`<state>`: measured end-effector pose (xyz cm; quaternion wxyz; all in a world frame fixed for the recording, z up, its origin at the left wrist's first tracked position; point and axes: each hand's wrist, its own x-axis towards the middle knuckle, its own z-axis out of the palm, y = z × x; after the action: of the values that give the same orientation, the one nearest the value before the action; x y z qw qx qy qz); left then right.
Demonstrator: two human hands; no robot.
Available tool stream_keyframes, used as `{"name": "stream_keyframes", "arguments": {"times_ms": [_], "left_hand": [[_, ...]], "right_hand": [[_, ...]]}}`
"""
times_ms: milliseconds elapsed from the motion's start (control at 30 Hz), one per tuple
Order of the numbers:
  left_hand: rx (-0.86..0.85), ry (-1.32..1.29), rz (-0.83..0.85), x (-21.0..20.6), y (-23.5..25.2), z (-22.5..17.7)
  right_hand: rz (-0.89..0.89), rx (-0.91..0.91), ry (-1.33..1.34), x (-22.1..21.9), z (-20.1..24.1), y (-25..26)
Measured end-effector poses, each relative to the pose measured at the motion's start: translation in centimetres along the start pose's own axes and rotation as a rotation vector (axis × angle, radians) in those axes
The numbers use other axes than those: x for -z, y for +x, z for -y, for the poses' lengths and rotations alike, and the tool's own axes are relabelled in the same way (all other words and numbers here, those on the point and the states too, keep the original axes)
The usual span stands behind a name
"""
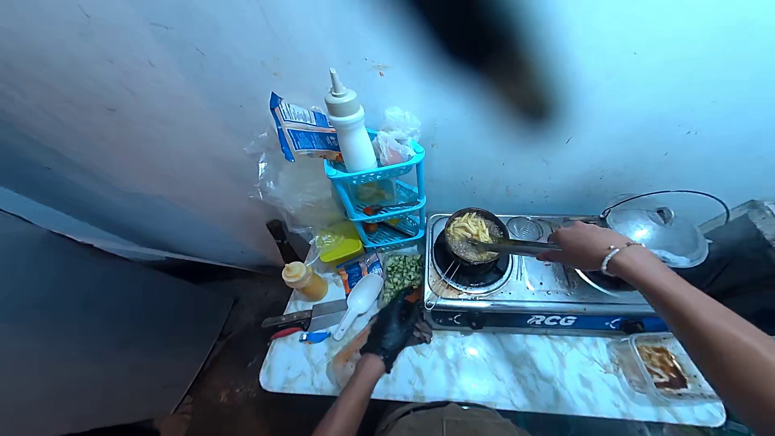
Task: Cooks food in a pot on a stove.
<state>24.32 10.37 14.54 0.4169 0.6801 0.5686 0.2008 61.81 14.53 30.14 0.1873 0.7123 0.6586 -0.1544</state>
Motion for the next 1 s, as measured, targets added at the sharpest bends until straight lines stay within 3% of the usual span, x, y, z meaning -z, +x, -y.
{"name": "stream_keyframes", "arguments": {"times_ms": [167, 300, 500, 667, 1000], "left_hand": [[0.035, -0.072, -0.008, -2.6, 1.4, -0.5], [0.091, -0.139, 0.002, -2.8, 1.5, 0.1], [0.102, -0.225, 0.047, -2.7, 1.6, 0.3], [0.084, -0.22, 0.053, -2.7, 1.7, 0.2], [0.089, -0.224, 0.081, -2.5, 1.9, 0.0]], "right_hand": [[0.087, 0.022, 0.287, -1.0, -4.5, 1.8], [0.141, -0.013, 0.416, -0.5, -5.4, 1.4], [-0.093, -0.074, -0.003, 3.7, -1.4, -3.1], [-0.132, -0.1, -0.176, 4.8, 3.4, -6.9], [-0.1, -0.1, -0.2, 4.0, 6.4, -4.3]]}}
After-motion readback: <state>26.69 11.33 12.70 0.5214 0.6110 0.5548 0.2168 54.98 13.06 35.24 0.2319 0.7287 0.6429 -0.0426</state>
